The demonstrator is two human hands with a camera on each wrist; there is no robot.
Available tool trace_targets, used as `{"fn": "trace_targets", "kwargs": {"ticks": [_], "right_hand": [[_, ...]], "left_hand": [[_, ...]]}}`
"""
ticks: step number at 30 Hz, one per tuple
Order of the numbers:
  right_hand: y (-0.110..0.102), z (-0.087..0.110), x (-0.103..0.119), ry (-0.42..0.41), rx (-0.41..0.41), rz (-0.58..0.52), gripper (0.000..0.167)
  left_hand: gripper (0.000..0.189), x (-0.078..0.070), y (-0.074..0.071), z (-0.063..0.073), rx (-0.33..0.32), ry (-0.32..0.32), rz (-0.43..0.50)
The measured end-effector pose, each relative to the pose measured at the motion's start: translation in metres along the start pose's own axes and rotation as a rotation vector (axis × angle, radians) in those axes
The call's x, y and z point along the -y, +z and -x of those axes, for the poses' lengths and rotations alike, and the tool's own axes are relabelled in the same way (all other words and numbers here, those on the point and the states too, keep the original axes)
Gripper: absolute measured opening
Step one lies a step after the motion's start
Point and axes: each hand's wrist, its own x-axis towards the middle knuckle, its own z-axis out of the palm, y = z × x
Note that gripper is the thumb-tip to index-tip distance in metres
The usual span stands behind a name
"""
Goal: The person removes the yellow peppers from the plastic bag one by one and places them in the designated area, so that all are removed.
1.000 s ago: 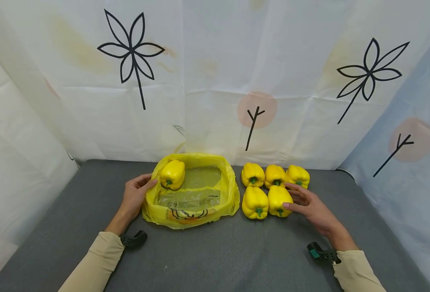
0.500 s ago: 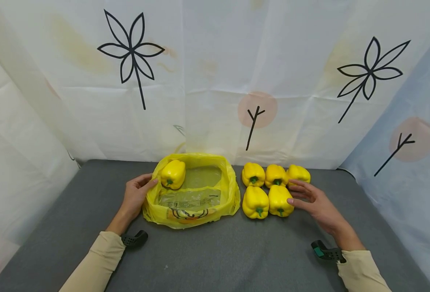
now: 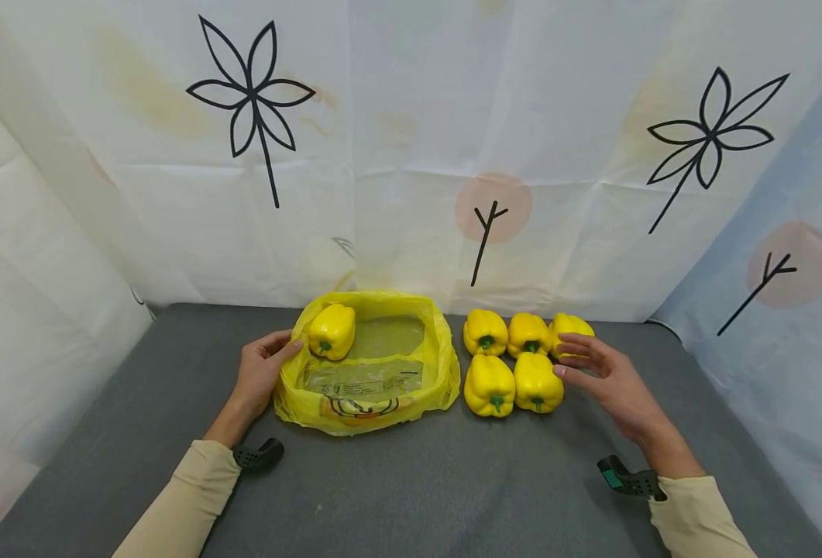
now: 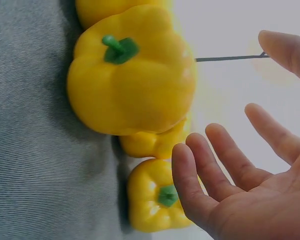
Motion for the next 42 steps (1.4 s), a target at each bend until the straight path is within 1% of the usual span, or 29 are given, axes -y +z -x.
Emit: {"fn": "trace_targets", "kwargs": {"ticks": [4, 10, 14, 19, 26, 32, 42], "right_hand": [[-0.002, 0.0, 0.006, -0.021, -0.007, 0.023, 0.066], [-0.003, 0.002, 0.016, -0.053, 0.002, 0.032, 0.063], [-0.002, 0.001, 0.022, -0.08, 0.011, 0.02, 0.062], [0.0, -0.001, 0.031, -0.108, 0.032, -0.004, 0.061], [0.005, -0.003, 0.042, -0.129, 0.043, -0.025, 0.058], [0.01, -0.006, 0.049, -0.154, 0.049, -0.042, 0.057], [0.023, -0.014, 0.063, -0.177, 0.07, -0.111, 0.057]], "left_hand": [[0.043, -0.002, 0.001, 0.001, -0.007, -0.011, -0.001], [0.043, -0.004, 0.002, 0.002, -0.002, -0.006, 0.004], [0.04, -0.002, 0.001, 0.002, -0.003, 0.008, 0.027], [0.04, 0.0, 0.0, 0.001, -0.001, 0.021, 0.026], [0.044, 0.0, 0.001, 0.0, -0.011, -0.003, 0.007], [0.044, -0.001, 0.0, -0.001, -0.008, 0.004, 0.0], [0.044, -0.001, 0.0, 0.0, -0.008, 0.005, 0.007]]}}
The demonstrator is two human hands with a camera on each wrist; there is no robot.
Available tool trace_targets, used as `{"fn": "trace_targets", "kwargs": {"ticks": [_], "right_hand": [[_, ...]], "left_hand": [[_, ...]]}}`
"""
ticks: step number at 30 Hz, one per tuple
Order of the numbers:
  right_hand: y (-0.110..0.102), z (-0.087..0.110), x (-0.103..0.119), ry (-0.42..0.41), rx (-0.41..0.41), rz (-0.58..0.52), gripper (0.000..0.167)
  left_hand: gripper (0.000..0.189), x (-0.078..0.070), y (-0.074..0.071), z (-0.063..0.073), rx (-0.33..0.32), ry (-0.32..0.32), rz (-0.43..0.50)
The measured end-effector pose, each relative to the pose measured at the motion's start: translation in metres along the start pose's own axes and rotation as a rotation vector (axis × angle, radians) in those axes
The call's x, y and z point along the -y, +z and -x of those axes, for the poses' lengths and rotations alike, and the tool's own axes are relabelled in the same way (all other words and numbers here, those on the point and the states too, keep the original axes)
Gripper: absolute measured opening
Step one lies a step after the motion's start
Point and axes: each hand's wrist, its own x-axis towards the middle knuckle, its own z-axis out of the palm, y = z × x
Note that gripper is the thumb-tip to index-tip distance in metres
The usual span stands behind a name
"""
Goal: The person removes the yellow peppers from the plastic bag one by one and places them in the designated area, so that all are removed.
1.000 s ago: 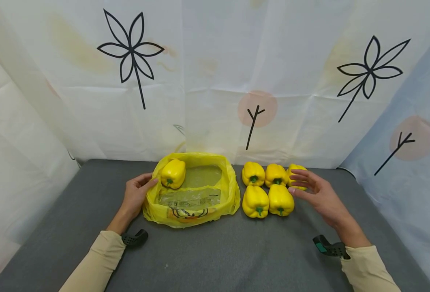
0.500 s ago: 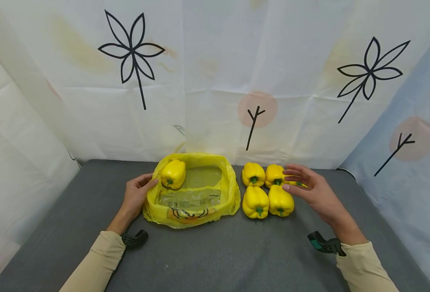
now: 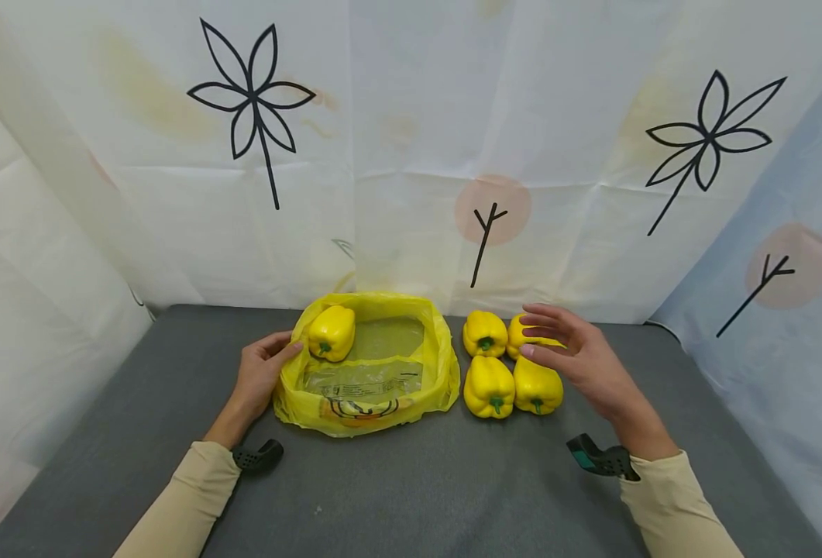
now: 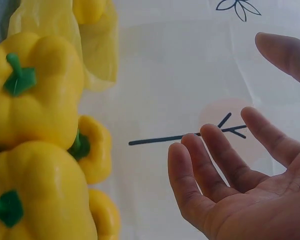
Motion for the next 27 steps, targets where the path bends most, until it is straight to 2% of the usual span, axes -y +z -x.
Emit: {"fn": "trace_targets", "kwargs": {"ticks": [9, 15, 27], "right_hand": [[0.015, -0.012, 0.01, -0.006, 0.024, -0.065, 0.057], [0.026, -0.02, 0.017, -0.049, 0.045, -0.101, 0.056], [0.044, -0.034, 0.022, -0.066, 0.088, -0.163, 0.059]], "left_hand": [[0.044, 0.0, 0.0, 0.0, 0.004, 0.01, 0.004], [0.044, 0.001, -0.001, 0.0, 0.006, 0.01, 0.001], [0.045, 0.0, -0.001, 0.0, 0.005, -0.01, -0.003]]}}
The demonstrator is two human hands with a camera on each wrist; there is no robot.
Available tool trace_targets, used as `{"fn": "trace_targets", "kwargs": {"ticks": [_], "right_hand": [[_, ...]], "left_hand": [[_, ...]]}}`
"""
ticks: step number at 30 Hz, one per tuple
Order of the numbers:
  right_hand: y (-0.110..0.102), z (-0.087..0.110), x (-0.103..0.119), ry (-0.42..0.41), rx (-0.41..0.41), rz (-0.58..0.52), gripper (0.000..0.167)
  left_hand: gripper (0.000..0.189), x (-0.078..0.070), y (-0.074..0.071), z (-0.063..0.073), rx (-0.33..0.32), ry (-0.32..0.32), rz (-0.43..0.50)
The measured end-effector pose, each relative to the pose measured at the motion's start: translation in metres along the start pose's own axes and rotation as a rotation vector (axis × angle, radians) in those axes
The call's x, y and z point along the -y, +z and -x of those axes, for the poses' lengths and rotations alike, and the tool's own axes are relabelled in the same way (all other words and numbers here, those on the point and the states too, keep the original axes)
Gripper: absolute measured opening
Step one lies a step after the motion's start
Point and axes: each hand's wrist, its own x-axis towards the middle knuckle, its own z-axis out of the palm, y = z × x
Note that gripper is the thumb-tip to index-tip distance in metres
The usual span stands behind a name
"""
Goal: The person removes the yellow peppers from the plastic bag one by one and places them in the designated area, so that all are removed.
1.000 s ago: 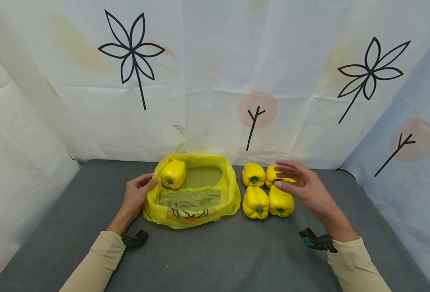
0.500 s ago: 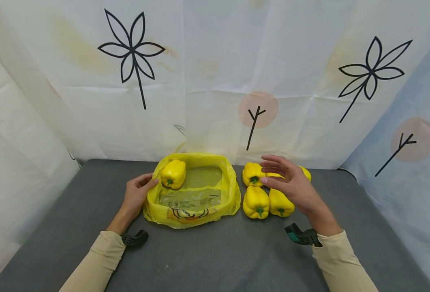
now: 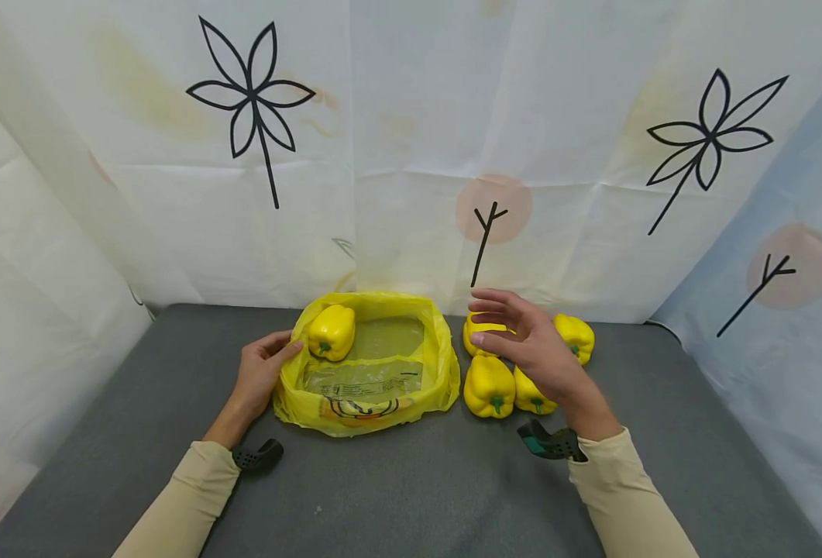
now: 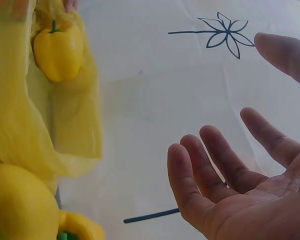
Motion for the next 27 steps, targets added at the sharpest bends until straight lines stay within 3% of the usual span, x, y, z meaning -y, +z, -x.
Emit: {"fn": "trace_targets", "kwargs": {"ticks": [27], "right_hand": [[0.043, -0.04, -0.001, -0.029, 0.069, -0.105, 0.056]], "left_hand": [[0.045, 0.0, 0.0, -0.001, -0.005, -0.008, -0.017]]}}
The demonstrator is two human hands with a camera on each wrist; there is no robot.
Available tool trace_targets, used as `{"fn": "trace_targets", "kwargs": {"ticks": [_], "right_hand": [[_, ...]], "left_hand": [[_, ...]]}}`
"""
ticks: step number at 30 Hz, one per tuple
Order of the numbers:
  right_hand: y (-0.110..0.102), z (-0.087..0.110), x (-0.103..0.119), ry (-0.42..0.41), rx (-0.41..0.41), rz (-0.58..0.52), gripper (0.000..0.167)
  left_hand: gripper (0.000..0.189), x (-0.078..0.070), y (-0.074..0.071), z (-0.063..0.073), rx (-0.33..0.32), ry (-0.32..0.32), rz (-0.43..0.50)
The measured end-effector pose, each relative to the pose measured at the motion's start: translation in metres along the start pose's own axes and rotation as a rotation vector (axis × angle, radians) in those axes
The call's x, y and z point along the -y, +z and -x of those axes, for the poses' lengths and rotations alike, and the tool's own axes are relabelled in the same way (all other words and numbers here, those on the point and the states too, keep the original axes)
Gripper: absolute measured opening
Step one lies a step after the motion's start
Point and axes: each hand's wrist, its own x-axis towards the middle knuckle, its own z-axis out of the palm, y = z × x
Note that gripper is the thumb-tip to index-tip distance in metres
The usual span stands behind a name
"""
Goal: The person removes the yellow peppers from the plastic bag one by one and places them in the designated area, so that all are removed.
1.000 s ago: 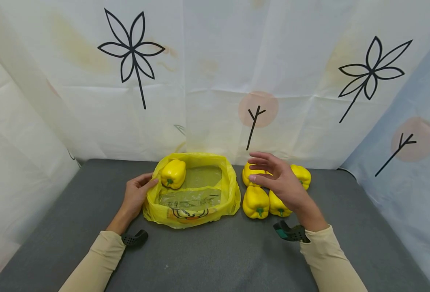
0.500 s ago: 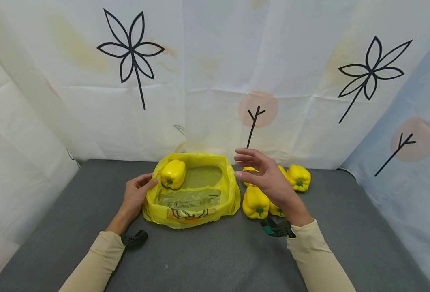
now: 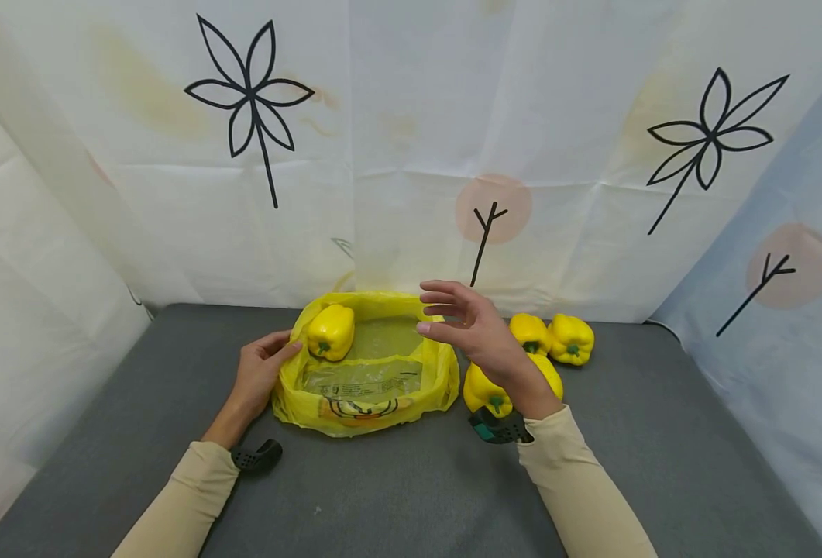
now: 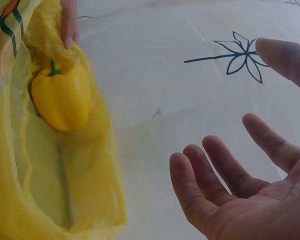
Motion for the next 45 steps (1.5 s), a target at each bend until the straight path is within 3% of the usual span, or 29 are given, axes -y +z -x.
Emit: {"fn": "trace_targets", "kwargs": {"ticks": [6, 24, 45], "right_hand": [[0.011, -0.01, -0.005, 0.018, 0.007, -0.039, 0.055], [0.04, -0.041, -0.017, 0.1, 0.026, -0.006, 0.052], [0.075, -0.074, -0.047, 0.2, 0.013, 0.011, 0.062]], "left_hand": [[0.045, -0.001, 0.0, 0.001, 0.009, 0.004, 0.003], [0.046, -0.002, 0.0, 0.0, 0.011, -0.008, 0.02], [0.045, 0.0, -0.001, 0.001, 0.014, 0.005, 0.014]]}}
